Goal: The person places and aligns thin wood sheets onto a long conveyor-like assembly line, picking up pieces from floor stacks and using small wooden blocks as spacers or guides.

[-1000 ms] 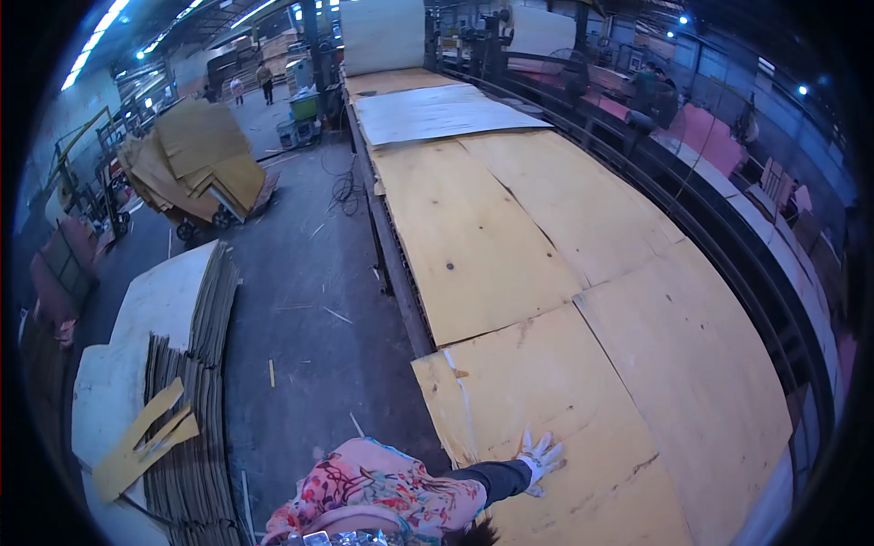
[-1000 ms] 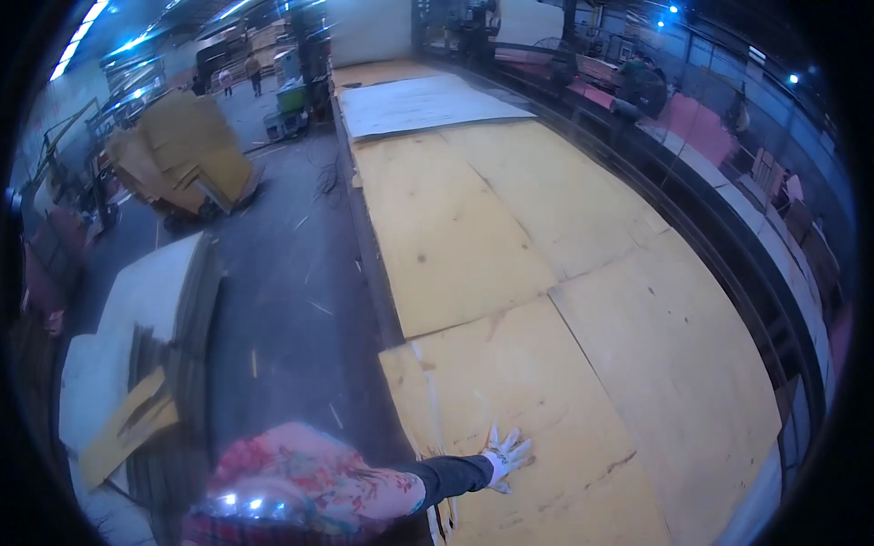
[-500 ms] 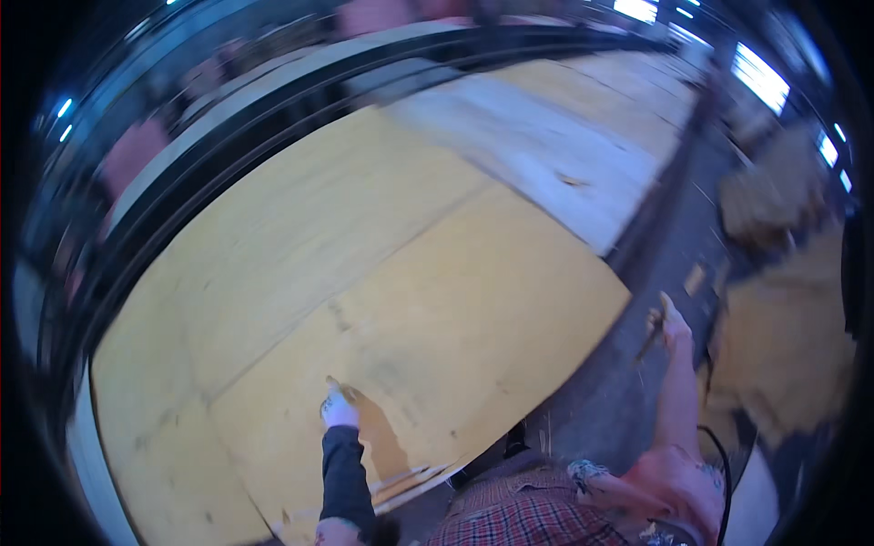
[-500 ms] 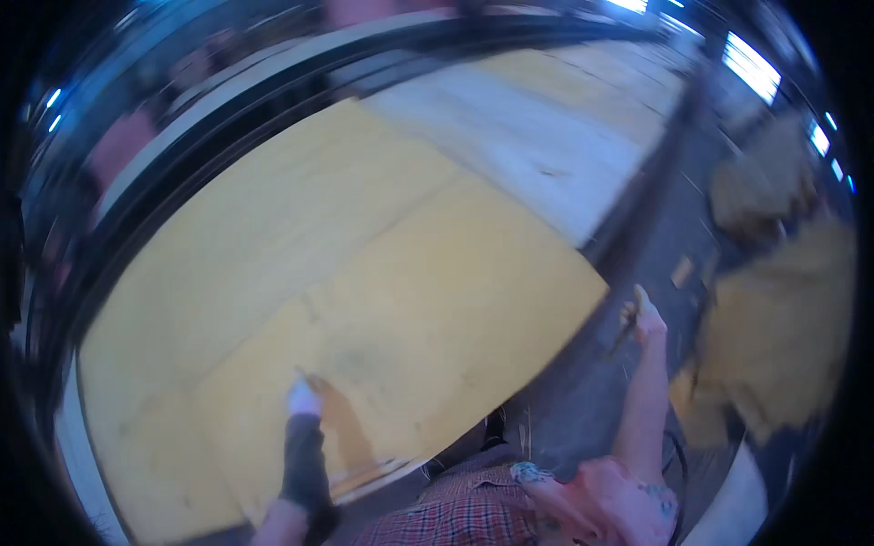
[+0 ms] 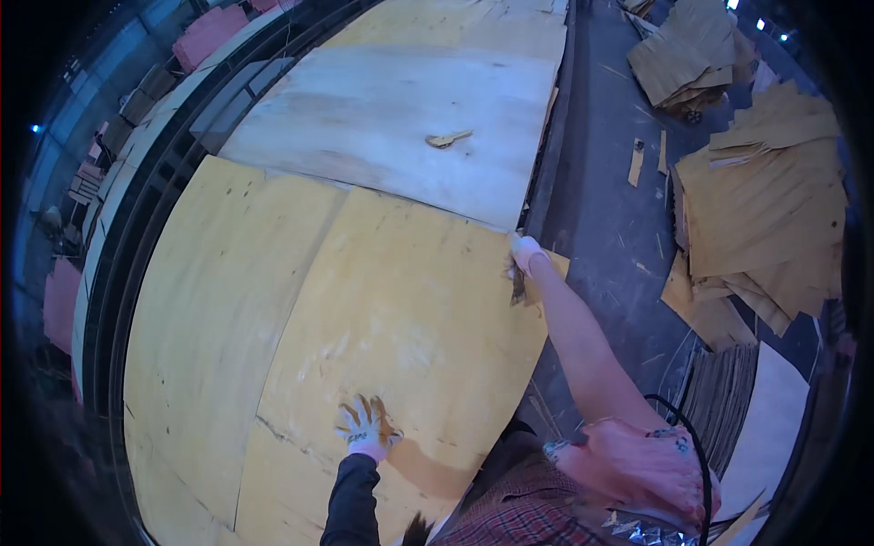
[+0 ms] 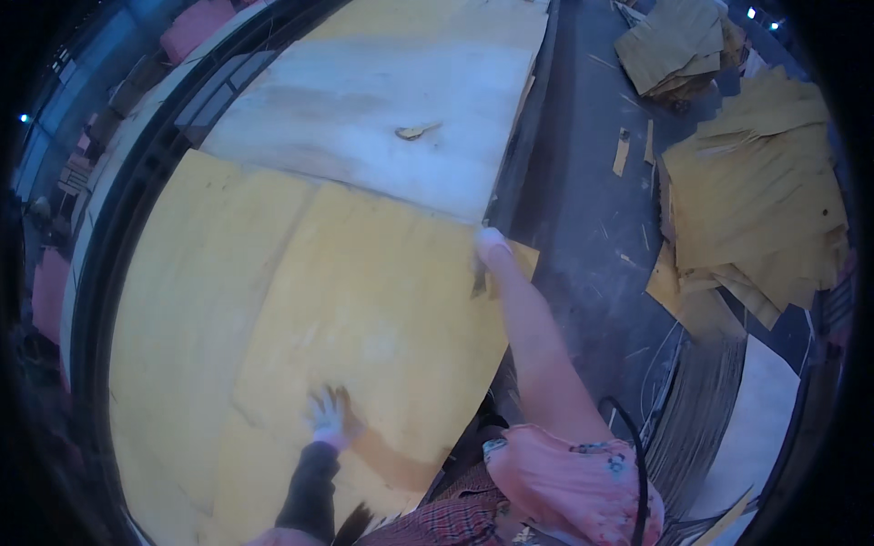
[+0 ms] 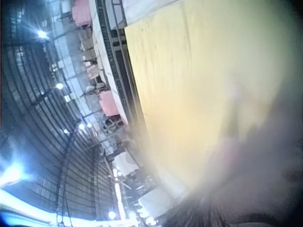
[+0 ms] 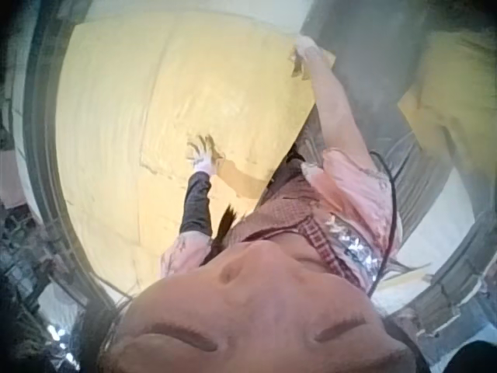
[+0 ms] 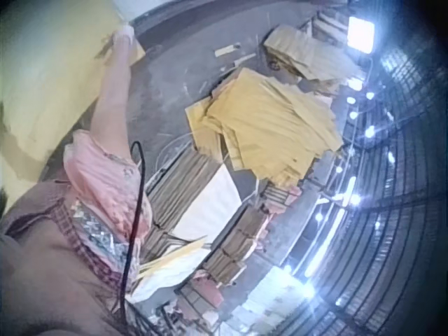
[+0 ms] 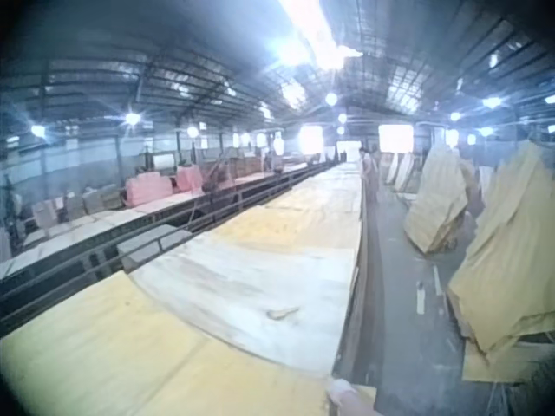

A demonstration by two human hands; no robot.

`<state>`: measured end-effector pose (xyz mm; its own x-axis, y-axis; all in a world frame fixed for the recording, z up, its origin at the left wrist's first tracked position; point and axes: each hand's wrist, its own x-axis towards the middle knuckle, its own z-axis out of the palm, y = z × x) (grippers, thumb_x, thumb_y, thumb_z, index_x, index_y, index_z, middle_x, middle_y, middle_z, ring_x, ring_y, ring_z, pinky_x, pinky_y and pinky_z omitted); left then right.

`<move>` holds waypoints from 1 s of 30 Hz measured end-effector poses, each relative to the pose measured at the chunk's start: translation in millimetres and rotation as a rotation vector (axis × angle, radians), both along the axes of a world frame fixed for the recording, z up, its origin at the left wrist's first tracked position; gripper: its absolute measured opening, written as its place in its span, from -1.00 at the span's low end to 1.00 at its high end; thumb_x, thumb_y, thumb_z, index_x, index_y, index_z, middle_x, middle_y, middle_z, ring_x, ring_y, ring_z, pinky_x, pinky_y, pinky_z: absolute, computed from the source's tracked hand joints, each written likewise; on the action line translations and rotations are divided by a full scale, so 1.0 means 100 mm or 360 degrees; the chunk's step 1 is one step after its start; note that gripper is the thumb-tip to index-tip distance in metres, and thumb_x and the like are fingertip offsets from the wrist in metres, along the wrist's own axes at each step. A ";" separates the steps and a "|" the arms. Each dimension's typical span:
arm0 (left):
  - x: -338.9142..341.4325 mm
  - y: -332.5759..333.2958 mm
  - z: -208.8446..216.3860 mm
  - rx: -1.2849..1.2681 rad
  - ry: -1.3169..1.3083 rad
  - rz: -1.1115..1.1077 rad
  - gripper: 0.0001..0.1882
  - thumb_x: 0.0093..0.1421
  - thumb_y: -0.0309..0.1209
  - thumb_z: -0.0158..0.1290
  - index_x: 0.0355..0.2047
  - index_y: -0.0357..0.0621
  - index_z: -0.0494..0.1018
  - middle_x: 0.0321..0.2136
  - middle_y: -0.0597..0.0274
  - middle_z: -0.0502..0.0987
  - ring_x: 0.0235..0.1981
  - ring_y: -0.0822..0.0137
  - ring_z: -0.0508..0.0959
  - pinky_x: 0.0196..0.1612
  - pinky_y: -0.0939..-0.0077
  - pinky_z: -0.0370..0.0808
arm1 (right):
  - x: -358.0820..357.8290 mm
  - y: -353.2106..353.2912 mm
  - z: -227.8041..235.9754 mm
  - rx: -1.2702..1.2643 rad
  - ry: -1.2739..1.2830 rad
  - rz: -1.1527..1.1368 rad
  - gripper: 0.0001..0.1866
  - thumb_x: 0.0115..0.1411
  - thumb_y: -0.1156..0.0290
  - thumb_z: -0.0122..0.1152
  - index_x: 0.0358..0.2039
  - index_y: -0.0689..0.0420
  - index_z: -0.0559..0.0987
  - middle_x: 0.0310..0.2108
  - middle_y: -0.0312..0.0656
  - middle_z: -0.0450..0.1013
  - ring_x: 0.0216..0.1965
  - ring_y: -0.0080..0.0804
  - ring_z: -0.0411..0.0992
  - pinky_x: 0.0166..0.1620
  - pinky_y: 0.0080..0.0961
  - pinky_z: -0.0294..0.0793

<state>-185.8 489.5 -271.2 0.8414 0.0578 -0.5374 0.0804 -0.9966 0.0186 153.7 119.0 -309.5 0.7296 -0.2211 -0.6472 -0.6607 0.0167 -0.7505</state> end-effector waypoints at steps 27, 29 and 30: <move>-0.09 0.63 -0.03 -0.0684 -0.0562 0.0085 -0.03 -0.18 0.09 0.09 0.17 -0.03 -0.07 0.13 -0.12 0.02 0.13 -0.23 0.00 0.06 0.06 0.16 | -3.72 1.86 -1.54 -0.0512 -0.0114 0.1445 -0.89 -0.08 0.42 0.08 -0.51 0.08 0.56 -0.46 -0.19 0.47 -0.39 -0.32 0.44 -0.28 -0.45 0.43; -0.44 0.89 0.30 -0.1038 -0.0480 0.0368 -0.06 -0.13 0.06 0.09 0.17 -0.03 -0.08 0.12 -0.09 0.07 0.12 -0.17 0.05 0.05 0.21 0.21 | -3.68 1.68 -1.58 -0.0052 -0.0210 0.0981 -0.81 -0.01 0.26 0.00 -0.54 0.09 0.49 -0.53 -0.19 0.42 -0.51 -0.36 0.36 -0.43 -0.45 0.37; -1.00 1.26 0.21 -0.0700 -0.0464 0.0191 -0.04 -0.14 0.04 0.10 0.18 0.01 -0.11 0.15 -0.06 0.00 0.14 -0.18 0.01 0.04 0.11 0.21 | -3.69 1.81 -1.23 0.0170 -0.0007 0.0920 -0.68 0.08 0.10 -0.09 -0.53 0.10 0.44 -0.61 -0.23 0.37 -0.66 -0.40 0.29 -0.58 -0.45 0.31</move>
<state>-285.4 615.6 -250.1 0.9606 -0.0152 -0.2775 0.1221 -0.8739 0.4705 -215.6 300.3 -432.6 0.7151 0.2794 -0.6407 -0.5819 -0.2698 -0.7672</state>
